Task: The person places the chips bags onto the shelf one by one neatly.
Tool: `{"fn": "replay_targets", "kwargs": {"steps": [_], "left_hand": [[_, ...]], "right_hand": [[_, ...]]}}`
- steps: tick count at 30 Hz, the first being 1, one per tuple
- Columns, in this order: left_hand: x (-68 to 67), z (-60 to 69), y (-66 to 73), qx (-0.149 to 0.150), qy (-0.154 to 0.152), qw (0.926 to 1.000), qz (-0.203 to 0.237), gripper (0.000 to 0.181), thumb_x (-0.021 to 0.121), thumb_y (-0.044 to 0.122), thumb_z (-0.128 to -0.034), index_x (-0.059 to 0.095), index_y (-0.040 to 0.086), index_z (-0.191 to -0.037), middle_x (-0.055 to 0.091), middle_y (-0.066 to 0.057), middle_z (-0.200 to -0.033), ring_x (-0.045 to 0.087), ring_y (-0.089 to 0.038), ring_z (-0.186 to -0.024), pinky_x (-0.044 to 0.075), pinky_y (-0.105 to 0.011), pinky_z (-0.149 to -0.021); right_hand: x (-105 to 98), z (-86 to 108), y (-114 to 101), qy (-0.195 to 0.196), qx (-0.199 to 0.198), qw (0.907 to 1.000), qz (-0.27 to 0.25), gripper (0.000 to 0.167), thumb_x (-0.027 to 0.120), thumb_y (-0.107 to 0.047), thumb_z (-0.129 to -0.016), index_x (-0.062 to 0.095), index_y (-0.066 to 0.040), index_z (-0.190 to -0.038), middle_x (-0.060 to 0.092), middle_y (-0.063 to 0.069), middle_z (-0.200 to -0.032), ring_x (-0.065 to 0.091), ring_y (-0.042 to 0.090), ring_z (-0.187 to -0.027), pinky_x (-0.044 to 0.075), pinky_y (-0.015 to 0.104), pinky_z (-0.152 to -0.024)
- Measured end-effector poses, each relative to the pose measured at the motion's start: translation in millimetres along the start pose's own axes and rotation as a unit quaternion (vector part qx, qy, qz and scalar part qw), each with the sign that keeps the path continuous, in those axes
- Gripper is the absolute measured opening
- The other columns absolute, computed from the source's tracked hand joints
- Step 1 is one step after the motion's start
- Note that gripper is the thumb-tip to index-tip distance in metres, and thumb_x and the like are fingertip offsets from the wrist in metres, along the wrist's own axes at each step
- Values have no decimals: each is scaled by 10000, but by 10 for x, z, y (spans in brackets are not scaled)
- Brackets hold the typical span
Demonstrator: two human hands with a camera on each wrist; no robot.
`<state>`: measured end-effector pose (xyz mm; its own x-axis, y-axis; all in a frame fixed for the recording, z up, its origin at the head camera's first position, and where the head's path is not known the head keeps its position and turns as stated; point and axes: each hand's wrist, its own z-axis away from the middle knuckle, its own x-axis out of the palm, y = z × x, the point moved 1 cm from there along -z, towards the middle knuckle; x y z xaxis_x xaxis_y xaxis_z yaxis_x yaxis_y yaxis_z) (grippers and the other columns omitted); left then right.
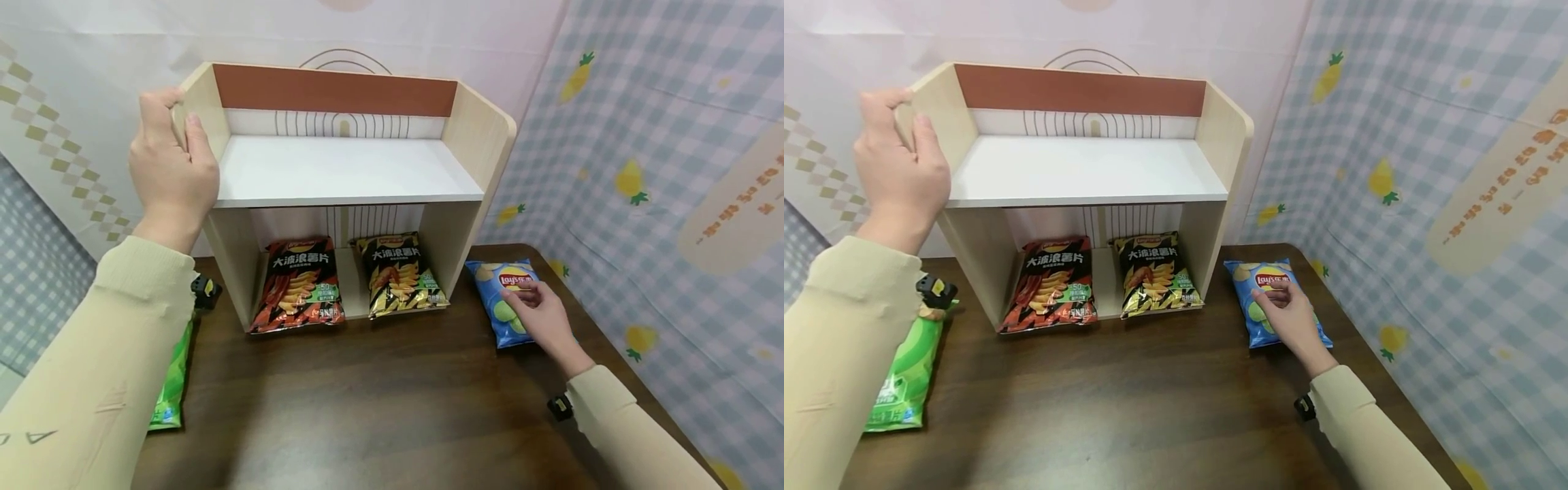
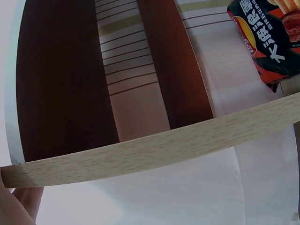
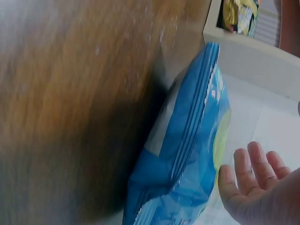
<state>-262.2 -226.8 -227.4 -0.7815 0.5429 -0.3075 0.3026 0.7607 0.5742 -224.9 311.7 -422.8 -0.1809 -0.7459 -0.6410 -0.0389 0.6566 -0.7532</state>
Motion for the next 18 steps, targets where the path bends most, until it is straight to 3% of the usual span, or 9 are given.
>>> {"fn": "replay_targets", "kwargs": {"steps": [5,9,18], "left_hand": [[19,4,-7,12,14,10000,-4,364,407,346,-986,485,147,-1280,609,-33,-1272,612,-294,-1075,471,-511,-859],[25,0,-11,24,19,10000,15,358,413,342,-983,486,153,-1278,602,-13,-1287,608,-277,-1093,471,-500,-878],[-3,3,0,14,-8,10000,27,368,407,348,-983,483,152,-1285,598,-9,-1295,596,-266,-1111,463,-492,-893]], "right_hand": [[-88,-22,59,19,117,9998,175,704,599,-550,-892,470,1,-1311,602,196,-1191,580,325,-1095,473,371,-875],[-142,-25,99,-71,299,9981,527,826,574,-615,-873,400,14,-1378,502,249,-1302,486,386,-1201,399,528,-958],[-159,-82,265,-732,715,9833,1505,1100,534,-676,-858,52,68,-1510,218,393,-1452,267,544,-1296,281,658,-985]]}}
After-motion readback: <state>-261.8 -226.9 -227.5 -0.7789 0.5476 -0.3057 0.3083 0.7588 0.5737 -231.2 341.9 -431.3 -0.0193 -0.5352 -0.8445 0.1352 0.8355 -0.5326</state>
